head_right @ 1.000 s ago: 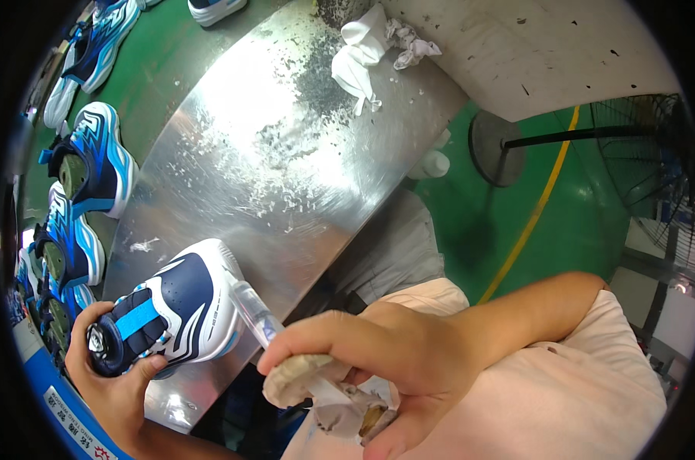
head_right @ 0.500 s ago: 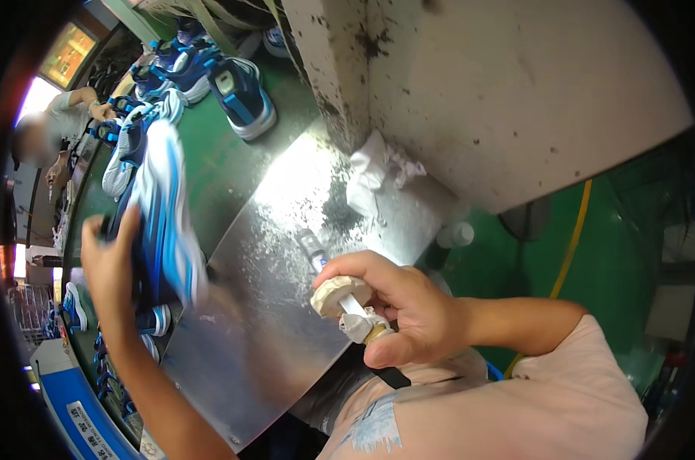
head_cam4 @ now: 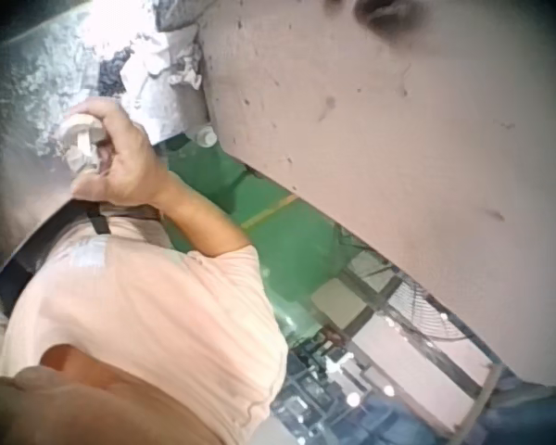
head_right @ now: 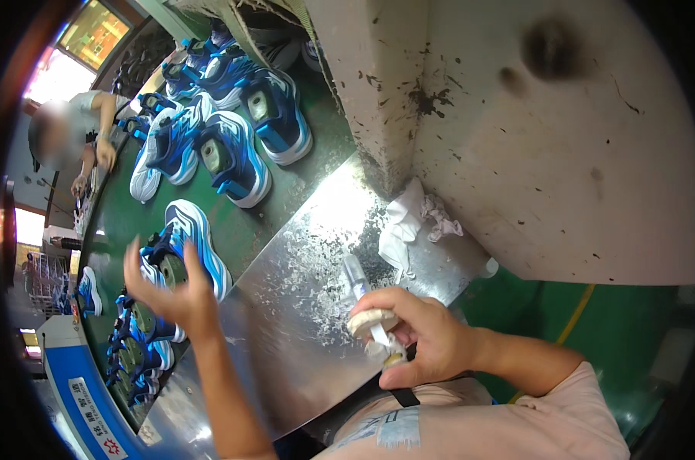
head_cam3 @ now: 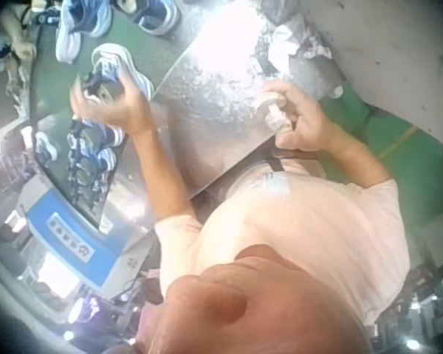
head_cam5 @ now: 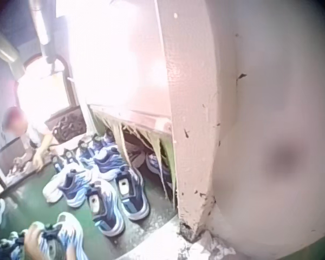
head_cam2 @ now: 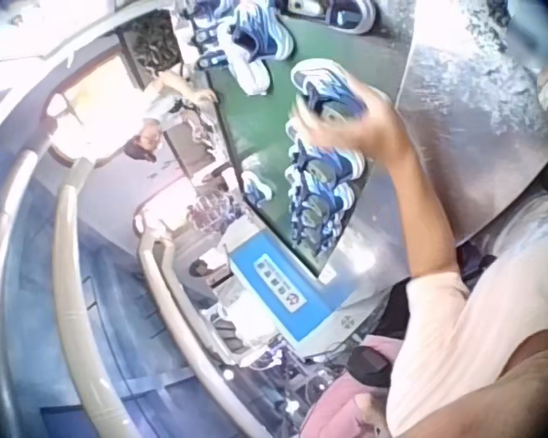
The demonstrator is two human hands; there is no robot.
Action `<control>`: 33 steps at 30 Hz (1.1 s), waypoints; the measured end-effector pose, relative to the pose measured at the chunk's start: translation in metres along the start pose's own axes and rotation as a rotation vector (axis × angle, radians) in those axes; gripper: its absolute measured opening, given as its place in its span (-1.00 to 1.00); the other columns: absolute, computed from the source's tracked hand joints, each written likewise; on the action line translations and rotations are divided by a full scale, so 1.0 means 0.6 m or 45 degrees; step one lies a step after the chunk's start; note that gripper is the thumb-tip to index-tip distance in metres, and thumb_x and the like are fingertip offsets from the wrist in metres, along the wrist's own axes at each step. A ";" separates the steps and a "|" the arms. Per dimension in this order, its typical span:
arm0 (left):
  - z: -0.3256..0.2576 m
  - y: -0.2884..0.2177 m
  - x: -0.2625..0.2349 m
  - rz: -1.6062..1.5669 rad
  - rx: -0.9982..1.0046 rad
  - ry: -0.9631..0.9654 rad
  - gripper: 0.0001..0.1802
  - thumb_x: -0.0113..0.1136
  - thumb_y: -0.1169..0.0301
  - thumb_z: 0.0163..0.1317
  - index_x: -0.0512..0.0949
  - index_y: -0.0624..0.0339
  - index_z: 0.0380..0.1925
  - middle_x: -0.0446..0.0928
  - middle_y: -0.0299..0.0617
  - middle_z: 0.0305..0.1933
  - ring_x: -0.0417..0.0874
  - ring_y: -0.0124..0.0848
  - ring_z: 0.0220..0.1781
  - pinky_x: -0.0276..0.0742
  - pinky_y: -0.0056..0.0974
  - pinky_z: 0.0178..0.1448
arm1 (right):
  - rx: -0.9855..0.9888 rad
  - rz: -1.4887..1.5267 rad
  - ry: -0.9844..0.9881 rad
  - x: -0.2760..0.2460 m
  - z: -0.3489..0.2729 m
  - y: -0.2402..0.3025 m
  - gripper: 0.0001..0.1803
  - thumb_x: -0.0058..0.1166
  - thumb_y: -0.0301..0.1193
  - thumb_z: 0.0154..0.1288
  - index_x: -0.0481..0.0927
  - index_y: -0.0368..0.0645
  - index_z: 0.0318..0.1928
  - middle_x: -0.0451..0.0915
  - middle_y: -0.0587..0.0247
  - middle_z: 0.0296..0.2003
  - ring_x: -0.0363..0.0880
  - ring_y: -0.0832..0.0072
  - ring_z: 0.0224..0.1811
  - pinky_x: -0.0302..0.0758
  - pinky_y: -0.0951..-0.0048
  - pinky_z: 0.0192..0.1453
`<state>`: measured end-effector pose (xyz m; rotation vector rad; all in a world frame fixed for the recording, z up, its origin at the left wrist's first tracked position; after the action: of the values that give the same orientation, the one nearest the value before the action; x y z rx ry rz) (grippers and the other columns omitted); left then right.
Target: The person repeatedly picks up blue and white sneakers from a metal table and uses a syringe to apply a clear liquid along the sole edges. After each application, the shoe is placed back on the table among other identical shoes.
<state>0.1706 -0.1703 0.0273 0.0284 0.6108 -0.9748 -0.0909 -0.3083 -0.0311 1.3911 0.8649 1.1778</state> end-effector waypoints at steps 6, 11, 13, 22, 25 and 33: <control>-0.046 0.188 -0.012 -0.560 -0.850 0.257 -0.24 0.43 0.57 -0.15 0.38 0.41 0.16 0.54 -0.06 -0.02 0.58 -0.32 -0.10 0.48 -0.28 0.07 | -0.006 -0.475 0.172 0.023 0.034 0.009 -0.23 0.36 -0.06 0.02 0.30 -0.08 0.16 0.44 0.37 -0.33 0.25 0.62 -0.50 0.29 0.55 -0.42; -0.067 0.153 -0.237 -0.649 -1.000 0.378 -0.29 0.29 0.65 -0.15 0.41 0.42 0.15 0.54 -0.09 -0.02 0.56 -0.39 -0.05 0.45 -0.34 0.11 | 0.177 -0.711 0.252 0.055 0.013 0.005 -0.25 0.33 -0.11 0.05 0.30 -0.08 0.20 0.48 0.29 -0.32 0.36 0.59 -0.49 0.35 0.55 -0.41; -0.151 0.104 -0.333 -0.448 -0.790 0.225 -0.23 0.28 0.63 -0.15 0.33 0.39 0.21 0.45 0.04 0.14 0.49 -0.25 0.15 0.34 -0.20 0.27 | 0.117 -0.783 0.308 0.072 -0.008 0.014 -0.26 0.32 -0.10 0.05 0.32 -0.08 0.19 0.49 0.29 -0.31 0.38 0.60 -0.48 0.35 0.56 -0.39; -0.116 0.046 -0.425 -0.074 -0.223 0.726 0.03 0.60 0.20 -0.33 0.34 0.21 0.24 0.17 0.11 0.35 0.27 0.02 0.36 0.42 0.04 0.19 | 0.201 -0.768 0.161 0.096 0.006 0.029 -0.41 0.13 -0.10 0.21 0.33 -0.17 0.14 0.46 0.37 -0.35 0.35 0.64 -0.36 0.33 0.57 -0.28; -0.062 0.077 -0.329 -0.262 0.140 1.063 -0.26 0.54 0.27 -0.41 0.53 0.17 -0.07 0.50 0.00 -0.03 0.53 -0.04 0.02 0.49 -0.07 0.00 | 0.222 -0.966 0.168 0.106 0.034 0.041 -0.44 0.09 -0.15 0.25 0.32 -0.19 0.15 0.46 0.39 -0.30 0.34 0.66 -0.33 0.33 0.58 -0.27; -0.228 0.029 -0.416 -0.429 0.041 0.560 -0.78 0.24 0.52 -0.05 0.59 0.17 -0.31 0.62 -0.15 -0.17 0.59 -0.20 -0.07 0.57 -0.13 0.01 | 0.440 0.286 0.276 0.245 0.089 0.107 -0.14 -0.26 0.39 0.20 0.28 -0.19 0.07 0.43 0.27 -0.56 0.29 0.70 -0.66 0.23 0.68 -0.62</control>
<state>0.0173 0.0704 0.0334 0.1764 1.0260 -1.3190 -0.0098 -0.1937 0.0628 1.6950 1.1274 1.4171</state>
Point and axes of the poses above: each hand's wrist, its own z-axis towards the middle knuckle, its own x-axis out of the palm, y = z × x, the point moved 4 cm from there along z, towards the middle knuckle
